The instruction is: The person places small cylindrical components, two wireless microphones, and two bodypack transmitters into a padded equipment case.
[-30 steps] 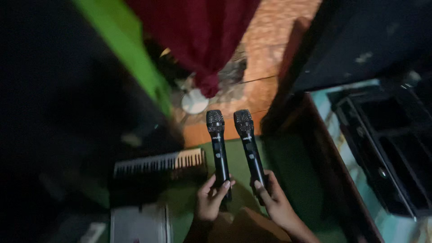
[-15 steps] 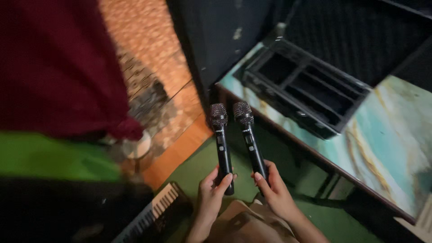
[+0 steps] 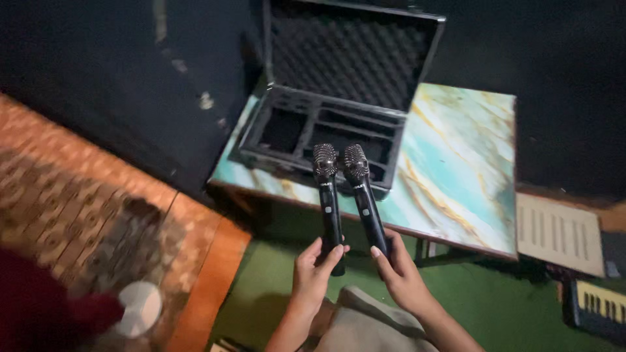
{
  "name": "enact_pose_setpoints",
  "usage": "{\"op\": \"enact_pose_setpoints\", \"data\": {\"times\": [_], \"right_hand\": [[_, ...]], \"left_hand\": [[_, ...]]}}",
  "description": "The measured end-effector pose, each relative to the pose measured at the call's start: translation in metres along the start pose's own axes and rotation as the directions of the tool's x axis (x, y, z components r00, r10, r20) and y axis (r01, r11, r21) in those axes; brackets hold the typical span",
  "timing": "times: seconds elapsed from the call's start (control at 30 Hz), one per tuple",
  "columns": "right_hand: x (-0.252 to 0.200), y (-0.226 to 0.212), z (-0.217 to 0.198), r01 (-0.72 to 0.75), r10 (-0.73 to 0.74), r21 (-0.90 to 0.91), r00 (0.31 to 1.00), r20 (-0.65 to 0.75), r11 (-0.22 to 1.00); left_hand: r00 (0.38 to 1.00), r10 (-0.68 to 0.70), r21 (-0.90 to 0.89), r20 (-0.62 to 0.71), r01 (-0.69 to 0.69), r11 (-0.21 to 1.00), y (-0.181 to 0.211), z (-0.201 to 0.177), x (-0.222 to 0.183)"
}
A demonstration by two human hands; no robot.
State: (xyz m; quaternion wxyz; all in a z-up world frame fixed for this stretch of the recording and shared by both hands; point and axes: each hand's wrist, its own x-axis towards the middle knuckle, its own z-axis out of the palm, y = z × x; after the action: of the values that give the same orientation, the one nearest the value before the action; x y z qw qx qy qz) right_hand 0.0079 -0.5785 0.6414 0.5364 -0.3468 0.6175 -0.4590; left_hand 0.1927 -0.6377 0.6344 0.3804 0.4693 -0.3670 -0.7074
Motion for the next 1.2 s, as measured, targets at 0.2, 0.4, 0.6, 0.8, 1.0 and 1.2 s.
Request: {"op": "enact_pose_setpoints", "data": {"times": [0.2, 0.4, 0.6, 0.8, 1.0, 1.2], "right_hand": [[0.016, 0.007, -0.018, -0.028, 0.048, 0.081, 0.968, -0.247, 0.996], [0.029, 0.000, -0.017, 0.004, 0.041, 0.097, 0.888, -0.457, 0.995], [0.038, -0.005, -0.017, 0.046, 0.058, 0.159, 0.806, -0.589, 0.986], [0.044, -0.005, -0.031, 0.150, -0.155, -0.063, 0.753, -0.639, 0.987], [0.049, 0.018, -0.079, 0.064, -0.083, -0.053, 0.761, -0.644, 0.997], [0.059, 0.059, -0.159, 0.092, -0.271, -0.318, 0.766, -0.583, 0.944]], "left_hand": [[0.974, -0.061, 0.058, 0.216, 0.050, 0.997, 0.000, 0.024, 0.061], [0.906, -0.113, 0.038, 0.408, 0.107, 0.994, 0.007, 0.040, 0.112], [0.841, -0.180, 0.078, 0.510, 0.164, 0.983, 0.013, 0.044, 0.141], [0.812, -0.228, 0.112, 0.537, 0.199, 0.974, 0.008, 0.066, 0.151], [0.826, -0.265, 0.110, 0.498, 0.243, 0.964, -0.012, 0.104, 0.155], [0.911, -0.189, 0.234, 0.366, 0.107, 0.966, -0.065, 0.149, 0.154]]}}
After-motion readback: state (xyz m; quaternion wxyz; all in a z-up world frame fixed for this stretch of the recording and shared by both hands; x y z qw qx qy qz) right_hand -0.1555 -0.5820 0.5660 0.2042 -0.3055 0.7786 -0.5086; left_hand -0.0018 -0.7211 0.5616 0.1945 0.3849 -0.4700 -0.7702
